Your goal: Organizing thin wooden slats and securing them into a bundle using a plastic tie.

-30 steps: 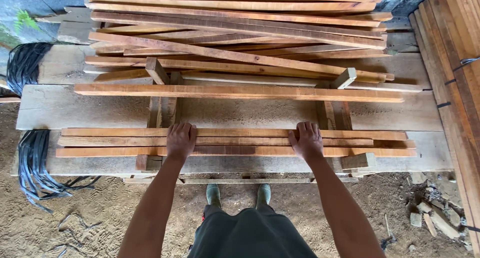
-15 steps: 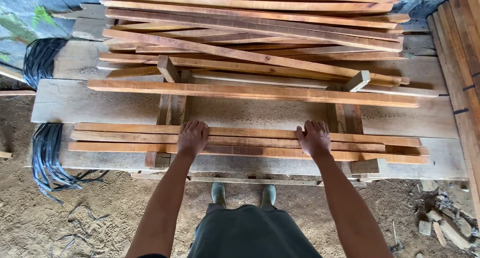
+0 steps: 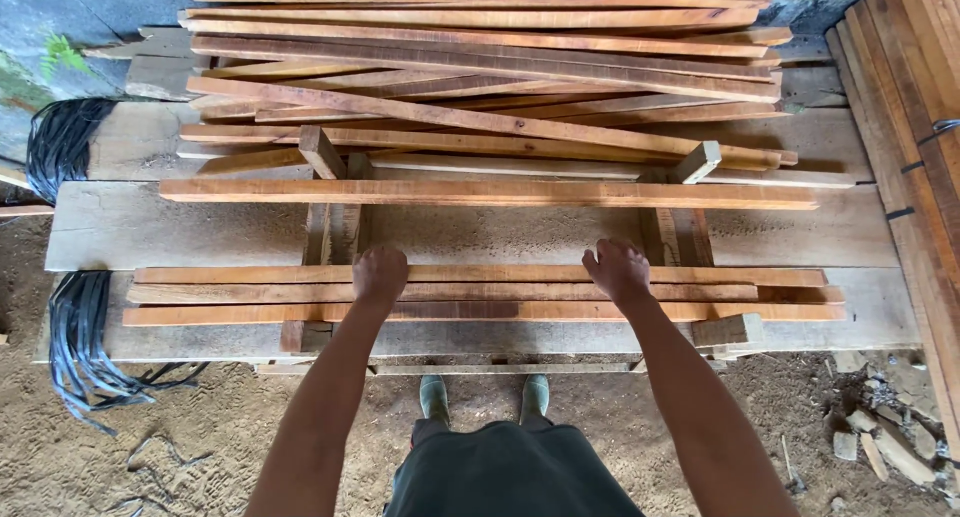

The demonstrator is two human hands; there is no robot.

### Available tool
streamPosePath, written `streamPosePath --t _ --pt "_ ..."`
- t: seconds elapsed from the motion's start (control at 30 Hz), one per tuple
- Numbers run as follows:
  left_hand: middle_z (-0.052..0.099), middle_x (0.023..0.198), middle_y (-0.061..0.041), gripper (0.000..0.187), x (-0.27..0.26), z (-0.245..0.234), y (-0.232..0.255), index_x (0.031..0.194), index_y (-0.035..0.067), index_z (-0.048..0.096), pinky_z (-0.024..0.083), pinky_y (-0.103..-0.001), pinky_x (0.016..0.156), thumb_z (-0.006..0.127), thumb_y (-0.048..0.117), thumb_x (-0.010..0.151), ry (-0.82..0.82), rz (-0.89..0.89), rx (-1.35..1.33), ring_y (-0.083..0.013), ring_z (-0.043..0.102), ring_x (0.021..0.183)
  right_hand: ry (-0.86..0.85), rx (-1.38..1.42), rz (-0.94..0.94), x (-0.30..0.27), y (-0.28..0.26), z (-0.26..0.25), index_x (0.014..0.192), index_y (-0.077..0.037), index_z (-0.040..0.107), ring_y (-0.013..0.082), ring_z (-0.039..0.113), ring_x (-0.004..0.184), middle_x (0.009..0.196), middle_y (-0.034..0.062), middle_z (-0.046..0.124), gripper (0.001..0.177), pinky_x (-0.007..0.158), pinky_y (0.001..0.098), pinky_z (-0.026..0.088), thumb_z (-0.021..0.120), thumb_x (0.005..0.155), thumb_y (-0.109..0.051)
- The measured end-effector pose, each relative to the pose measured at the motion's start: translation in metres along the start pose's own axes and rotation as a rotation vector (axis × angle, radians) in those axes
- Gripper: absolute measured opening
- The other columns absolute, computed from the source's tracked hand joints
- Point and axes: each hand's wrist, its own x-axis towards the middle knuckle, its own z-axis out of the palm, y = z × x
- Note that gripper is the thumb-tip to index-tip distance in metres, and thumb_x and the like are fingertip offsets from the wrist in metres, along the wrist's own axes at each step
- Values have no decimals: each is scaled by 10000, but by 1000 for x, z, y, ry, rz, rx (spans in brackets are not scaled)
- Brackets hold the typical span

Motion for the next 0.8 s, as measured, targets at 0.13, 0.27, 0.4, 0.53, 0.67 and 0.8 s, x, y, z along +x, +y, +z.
streamPosePath --t 0.13,0.27,0.4,0.53,0.67,0.8 --pt "792 978 -130 420 43 -17 7 917 85 775 593 -479 838 402 274 960 -402 -134 -67 -345 763 1004 -384 -33 71 30 -4 -26 952 -173 713 351 726 1051 1046 108 752 472 900 501 561 498 907 -591" --pt "783 1070 -153 444 75 -56 20 1037 102 782 569 -510 881 429 360 964 -435 -140 -103 -366 745 1070 -171 -105 -125 51 -2 -38 1069 -160 658 304 667 1137 1083 80 699 328 953 464 522 674 862 -414" --pt "633 1003 -100 321 125 2 -9 987 104 671 552 -433 876 638 287 726 234 448 43 -286 647 1027 83 -86 -296 86 5 -33 1286 -146 594 279 598 1219 1217 79 600 601 1063 428 479 825 751 -294" --pt "524 1354 -95 631 139 -29 6 1321 115 509 359 -466 1175 788 358 811 -58 285 90 -278 464 1345 -263 5 -131 118 -4 -45 1486 -191 442 344 448 1419 1410 121 530 888 1215 518 311 853 754 -482" --pt "520 1436 -138 691 144 -13 12 1422 123 402 126 -551 1249 639 553 936 -364 182 175 -284 412 1425 -464 19 -60 139 1 -19 1528 -241 415 349 346 1505 1521 123 497 782 1248 648 78 693 886 -590" --pt "539 1254 -111 477 143 -14 5 1251 109 457 213 -533 1206 628 465 982 -282 265 149 -285 500 1289 -460 35 -83 144 13 -3 1458 -246 464 386 421 1432 1464 113 505 642 1196 646 134 570 960 -636"
